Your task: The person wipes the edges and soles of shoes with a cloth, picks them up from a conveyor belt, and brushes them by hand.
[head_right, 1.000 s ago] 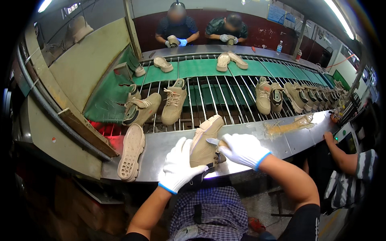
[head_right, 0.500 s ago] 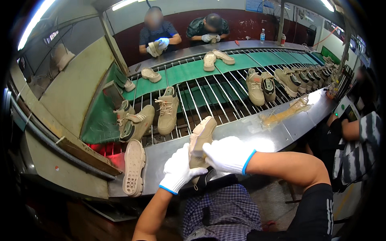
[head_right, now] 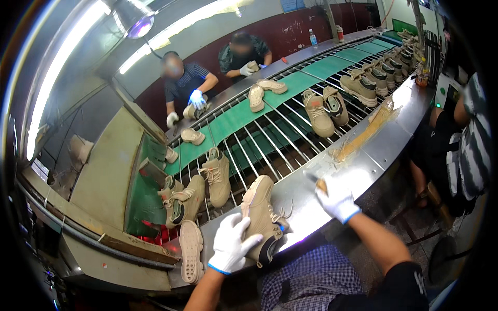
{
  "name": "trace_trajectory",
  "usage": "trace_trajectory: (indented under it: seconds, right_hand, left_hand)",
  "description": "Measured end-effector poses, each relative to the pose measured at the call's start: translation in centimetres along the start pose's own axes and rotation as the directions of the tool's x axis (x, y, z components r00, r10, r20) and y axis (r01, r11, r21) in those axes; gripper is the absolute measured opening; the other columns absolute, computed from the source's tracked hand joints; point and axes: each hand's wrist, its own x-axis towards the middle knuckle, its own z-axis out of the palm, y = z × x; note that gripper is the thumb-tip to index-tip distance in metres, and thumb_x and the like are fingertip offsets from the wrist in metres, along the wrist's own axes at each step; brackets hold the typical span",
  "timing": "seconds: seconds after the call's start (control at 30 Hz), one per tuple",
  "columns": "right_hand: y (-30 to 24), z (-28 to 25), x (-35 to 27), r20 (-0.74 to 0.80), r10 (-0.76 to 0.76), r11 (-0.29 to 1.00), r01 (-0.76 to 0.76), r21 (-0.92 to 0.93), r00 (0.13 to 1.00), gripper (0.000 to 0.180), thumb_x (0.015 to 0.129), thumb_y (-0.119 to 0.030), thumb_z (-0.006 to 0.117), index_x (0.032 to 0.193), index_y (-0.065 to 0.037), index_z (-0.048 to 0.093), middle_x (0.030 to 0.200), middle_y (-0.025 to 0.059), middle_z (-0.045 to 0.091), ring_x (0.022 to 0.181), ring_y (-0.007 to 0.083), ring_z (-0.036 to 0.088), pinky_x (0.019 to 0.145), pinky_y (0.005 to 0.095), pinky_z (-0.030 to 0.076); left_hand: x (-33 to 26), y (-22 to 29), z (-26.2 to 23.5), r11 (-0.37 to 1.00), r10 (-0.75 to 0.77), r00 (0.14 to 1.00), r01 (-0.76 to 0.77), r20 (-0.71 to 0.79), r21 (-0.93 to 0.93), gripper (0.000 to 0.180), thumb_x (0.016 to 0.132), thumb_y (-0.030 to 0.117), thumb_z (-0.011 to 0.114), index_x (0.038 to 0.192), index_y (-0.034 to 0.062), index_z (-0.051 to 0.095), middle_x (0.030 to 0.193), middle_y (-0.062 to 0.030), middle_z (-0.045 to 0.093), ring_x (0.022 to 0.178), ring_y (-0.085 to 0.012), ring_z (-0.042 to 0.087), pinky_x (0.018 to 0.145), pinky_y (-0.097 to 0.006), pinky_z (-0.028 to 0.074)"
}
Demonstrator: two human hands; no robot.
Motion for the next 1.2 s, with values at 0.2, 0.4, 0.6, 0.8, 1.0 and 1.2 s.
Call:
trace_trajectory:
  seconds: [0.2,0.4,0.6,0.8,1.0,1.2]
  right_hand:
    - [-1.5,0.0,-0.9,-0.022,0.115,0.991,-0.114,0.065,0.993,0.033,0.09,-0.033,0.076,0.114,-0.011,0.067,0.098,0.0164,0.073,0.086,0.0391,0.072,0.077,0.0483,0.058]
    - [0.0,2.2,-1.2,-0.072,0.054,0.993,-0.046,0.11,0.996,0.038,0.089,-0.027,0.075,0.122,-0.01,0.067,0.103,0.0189,0.074,0.092,0.0427,0.072,0.082,0.051,0.057]
    - [0.5,1.1,-1.0,0.132,0.144,0.967,-0.168,0.19,0.981,0.03,0.093,-0.025,0.068,0.118,-0.008,0.064,0.088,0.0182,0.07,0.081,0.0345,0.073,0.075,0.0464,0.058]
    - [-6.5,1.0,0.6,0.502,0.071,0.879,-0.292,0.376,0.862,0.048,0.099,-0.041,0.067,0.124,-0.001,0.06,0.099,0.0224,0.069,0.094,0.0337,0.071,0.085,0.0447,0.057]
    - [-13.2,-5.8,5.0,0.76,-0.219,0.972,0.202,0.118,0.611,0.052,0.098,-0.049,0.064,0.115,0.0,0.063,0.101,0.027,0.071,0.092,0.042,0.073,0.082,0.0485,0.058]
    - [-15.6,-6.8,7.2,0.783,-0.239,0.861,0.499,-0.103,0.574,0.046,0.104,-0.051,0.054,0.106,-0.006,0.066,0.089,0.02,0.075,0.077,0.0432,0.072,0.071,0.0516,0.059]
  left_hand:
    - [13.3,2.3,0.5,0.975,-0.22,0.964,0.223,0.147,0.001,0.066,0.084,0.049,0.077,0.127,0.0023,0.06,0.118,-0.0249,0.071,0.111,-0.0437,0.069,0.096,-0.052,0.056]
    - [14.0,2.0,1.7,0.978,-0.192,0.954,0.207,0.232,-0.04,0.062,0.086,0.048,0.073,0.127,0.0042,0.055,0.103,-0.0254,0.074,0.097,-0.0447,0.073,0.087,-0.052,0.059]
    - [4.0,6.2,-10.7,0.991,0.059,0.971,-0.085,-0.232,-0.102,0.089,0.079,0.032,0.091,0.149,-0.0009,0.048,0.126,-0.024,0.068,0.108,-0.0397,0.072,0.094,-0.043,0.059]
    - [-7.9,2.1,-0.6,0.883,-0.439,0.894,0.448,0.088,-0.138,0.096,0.076,0.035,0.092,0.152,0.0036,0.041,0.133,-0.0241,0.062,0.111,-0.0449,0.07,0.094,-0.048,0.059]
    - [-4.2,0.7,0.0,0.858,-0.335,0.94,0.329,0.056,-0.395,0.092,0.08,0.048,0.088,0.151,0.0052,0.048,0.143,-0.0224,0.059,0.128,-0.0422,0.063,0.11,-0.046,0.05]
    - [0.7,-0.1,-1.4,0.789,-0.335,0.838,0.499,0.431,-0.357,0.095,0.079,0.064,0.08,0.151,0.0108,0.052,0.14,-0.02,0.067,0.128,-0.0387,0.065,0.109,-0.045,0.05]
